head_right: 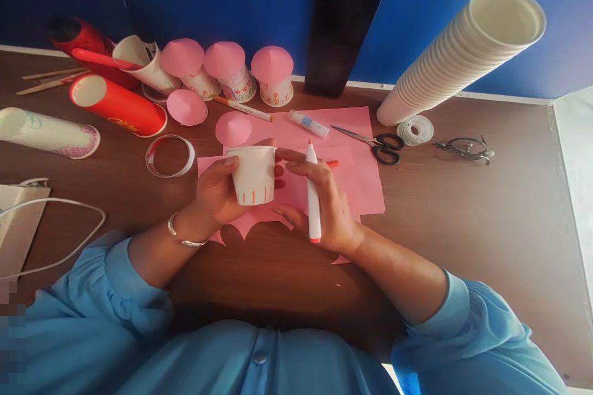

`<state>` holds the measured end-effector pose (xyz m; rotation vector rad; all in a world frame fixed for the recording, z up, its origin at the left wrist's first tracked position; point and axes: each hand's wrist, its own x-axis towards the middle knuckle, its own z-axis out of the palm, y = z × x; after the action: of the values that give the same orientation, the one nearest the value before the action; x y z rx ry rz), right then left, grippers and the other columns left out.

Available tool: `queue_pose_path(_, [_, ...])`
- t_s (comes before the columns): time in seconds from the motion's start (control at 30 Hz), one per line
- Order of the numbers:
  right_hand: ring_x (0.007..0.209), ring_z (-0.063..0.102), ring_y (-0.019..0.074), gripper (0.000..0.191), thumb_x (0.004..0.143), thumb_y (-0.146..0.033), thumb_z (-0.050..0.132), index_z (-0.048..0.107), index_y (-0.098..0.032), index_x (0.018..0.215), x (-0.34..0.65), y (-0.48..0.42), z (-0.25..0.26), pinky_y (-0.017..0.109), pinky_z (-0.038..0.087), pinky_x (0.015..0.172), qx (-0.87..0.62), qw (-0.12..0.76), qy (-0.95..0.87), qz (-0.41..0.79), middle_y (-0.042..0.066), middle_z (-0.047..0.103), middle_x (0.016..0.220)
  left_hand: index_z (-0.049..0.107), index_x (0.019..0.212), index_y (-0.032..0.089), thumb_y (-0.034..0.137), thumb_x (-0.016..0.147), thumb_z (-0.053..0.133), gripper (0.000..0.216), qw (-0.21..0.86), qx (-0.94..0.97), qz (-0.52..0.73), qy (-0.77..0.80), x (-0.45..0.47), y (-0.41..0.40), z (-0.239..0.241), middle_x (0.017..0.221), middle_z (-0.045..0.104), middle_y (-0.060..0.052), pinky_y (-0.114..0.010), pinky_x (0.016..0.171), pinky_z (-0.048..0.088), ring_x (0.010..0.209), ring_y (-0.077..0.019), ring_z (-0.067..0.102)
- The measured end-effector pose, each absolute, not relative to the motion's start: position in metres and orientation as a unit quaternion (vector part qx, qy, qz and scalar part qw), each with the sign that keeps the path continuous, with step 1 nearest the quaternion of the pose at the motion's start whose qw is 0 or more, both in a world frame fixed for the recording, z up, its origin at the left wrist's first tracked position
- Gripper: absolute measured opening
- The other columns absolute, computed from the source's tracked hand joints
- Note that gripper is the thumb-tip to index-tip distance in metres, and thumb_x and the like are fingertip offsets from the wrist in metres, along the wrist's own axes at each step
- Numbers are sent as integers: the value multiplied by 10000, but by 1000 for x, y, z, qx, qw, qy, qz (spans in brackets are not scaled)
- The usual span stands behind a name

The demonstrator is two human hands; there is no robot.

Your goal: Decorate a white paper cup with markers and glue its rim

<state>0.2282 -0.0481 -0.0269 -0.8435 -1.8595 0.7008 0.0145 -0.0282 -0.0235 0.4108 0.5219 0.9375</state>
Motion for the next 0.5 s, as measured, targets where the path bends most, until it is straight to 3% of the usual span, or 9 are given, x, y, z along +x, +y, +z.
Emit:
queue_pose_path(0.1, [1454,650,362,593,958,-357,836,479,-327,1432,228,-49,-27,641,586,1139,-339,478,-756,291,140,682,1512,771,1218,173,537,824,828,540,836,196,449,249,15,-27,-22,1198,827,-102,-389,930,637,1017,-262,784])
queue_pose_path(0.3, [1568,538,398,790,882,-457,916,436,-328,1497,225,-46,-26,739,422,1288,-313,474,-774,281,180,572,1647,764,1152,171,598,823,795,539,847,231,414,241,15,-28,-22,1231,815,-140,-508,1056,604,1232,-390,741])
queue_pose_path(0.5, [1547,558,387,724,914,-391,888,437,-335,1478,224,-46,-27,720,464,1265,-327,453,-788,258,169,609,1611,716,1319,188,489,873,813,546,849,231,406,249,17,-31,-24,1178,815,-118,-400,886,646,1020,-290,787])
